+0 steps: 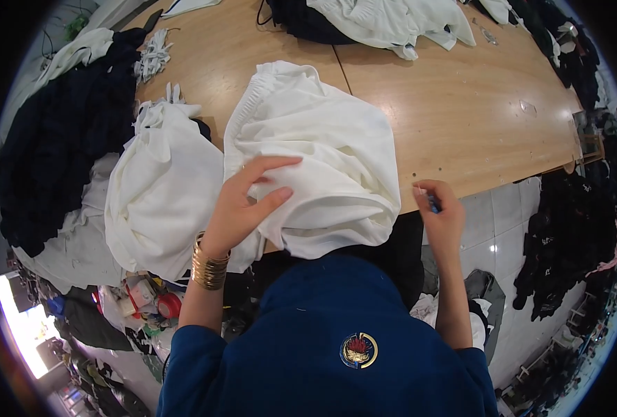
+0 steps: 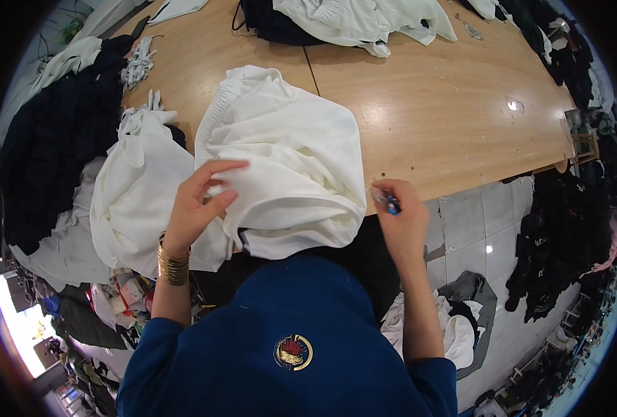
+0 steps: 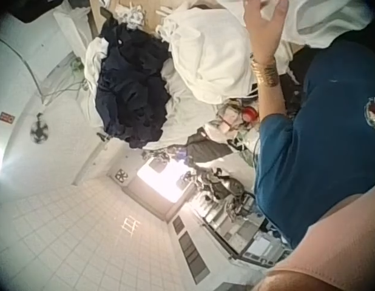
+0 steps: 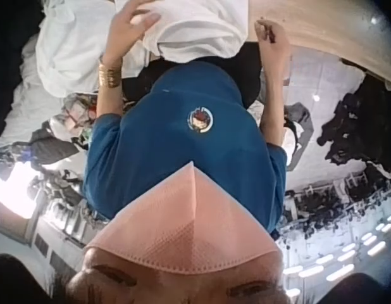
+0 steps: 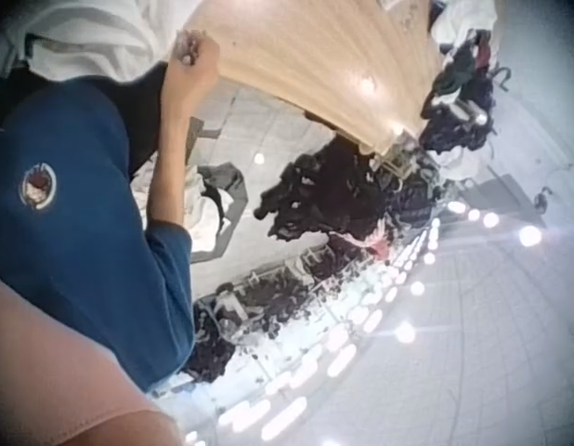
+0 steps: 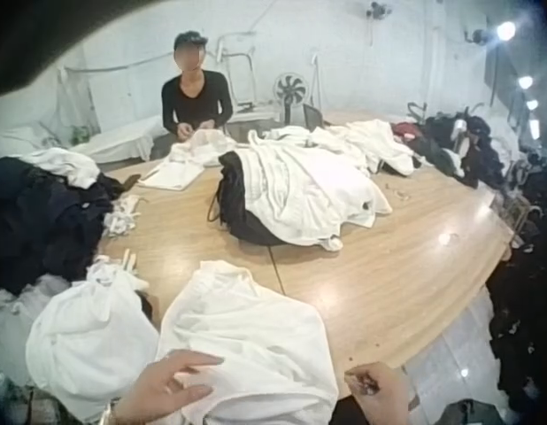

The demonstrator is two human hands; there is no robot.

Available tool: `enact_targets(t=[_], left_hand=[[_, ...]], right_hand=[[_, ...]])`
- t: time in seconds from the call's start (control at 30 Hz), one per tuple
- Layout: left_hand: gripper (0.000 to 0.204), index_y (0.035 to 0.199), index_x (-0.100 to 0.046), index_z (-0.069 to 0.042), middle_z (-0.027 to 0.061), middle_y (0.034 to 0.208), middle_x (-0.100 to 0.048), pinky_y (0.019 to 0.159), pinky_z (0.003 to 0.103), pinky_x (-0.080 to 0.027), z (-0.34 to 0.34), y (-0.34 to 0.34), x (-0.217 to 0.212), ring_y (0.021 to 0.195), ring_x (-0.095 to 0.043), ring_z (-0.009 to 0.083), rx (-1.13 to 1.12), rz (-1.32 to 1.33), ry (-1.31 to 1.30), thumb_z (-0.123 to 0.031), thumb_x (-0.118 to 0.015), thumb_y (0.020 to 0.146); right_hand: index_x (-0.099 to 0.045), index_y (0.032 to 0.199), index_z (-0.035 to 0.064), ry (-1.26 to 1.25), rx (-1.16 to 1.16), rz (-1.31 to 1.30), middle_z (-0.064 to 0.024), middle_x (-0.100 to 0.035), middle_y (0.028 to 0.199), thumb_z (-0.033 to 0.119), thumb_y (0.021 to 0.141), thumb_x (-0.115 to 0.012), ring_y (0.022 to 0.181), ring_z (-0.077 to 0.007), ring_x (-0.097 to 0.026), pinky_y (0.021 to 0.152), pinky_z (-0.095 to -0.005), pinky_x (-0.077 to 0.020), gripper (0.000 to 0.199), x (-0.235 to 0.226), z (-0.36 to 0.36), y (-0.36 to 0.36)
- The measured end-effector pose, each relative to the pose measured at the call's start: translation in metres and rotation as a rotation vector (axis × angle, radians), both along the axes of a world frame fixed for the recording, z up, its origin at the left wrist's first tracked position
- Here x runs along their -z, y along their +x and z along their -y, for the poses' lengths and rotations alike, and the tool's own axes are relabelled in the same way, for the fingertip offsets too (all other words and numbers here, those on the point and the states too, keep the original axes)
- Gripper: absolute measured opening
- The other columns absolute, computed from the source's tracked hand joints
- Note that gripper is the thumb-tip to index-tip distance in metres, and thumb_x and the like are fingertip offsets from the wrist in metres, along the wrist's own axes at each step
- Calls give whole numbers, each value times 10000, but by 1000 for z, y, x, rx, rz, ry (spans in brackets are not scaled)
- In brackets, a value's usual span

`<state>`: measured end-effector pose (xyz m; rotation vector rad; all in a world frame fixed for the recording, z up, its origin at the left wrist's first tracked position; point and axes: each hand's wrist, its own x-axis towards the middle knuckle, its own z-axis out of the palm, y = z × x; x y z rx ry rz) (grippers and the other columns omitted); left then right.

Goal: Trimming excess threads from white athletic shorts using thread snips.

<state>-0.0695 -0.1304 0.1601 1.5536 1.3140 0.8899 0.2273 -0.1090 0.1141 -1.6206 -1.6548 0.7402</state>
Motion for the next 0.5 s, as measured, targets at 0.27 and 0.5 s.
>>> enact_targets(t=[0.27, 0.5], left_hand=[[188, 886, -650, -78, 86, 1186, -559, 976, 370, -348, -15, -18, 50, 1157, -463, 291, -44, -537, 272, -48, -640, 701], [118, 825, -611, 7, 65, 887, -642, 784, 225, -435, -16, -92, 7, 858, -566, 108, -564, -8, 384, 64, -507, 818]], right_hand=[[-603, 931, 49, 57, -112, 167, -100, -587, 805, 92, 743, -664, 714, -240, -584, 646, -331, -453, 203, 68, -20, -12], [-574, 906, 19, -253, 134, -1029, -65, -615, 795, 71, 824, -576, 707, -123, -602, 632, -244, -493, 97, -34, -37, 34]])
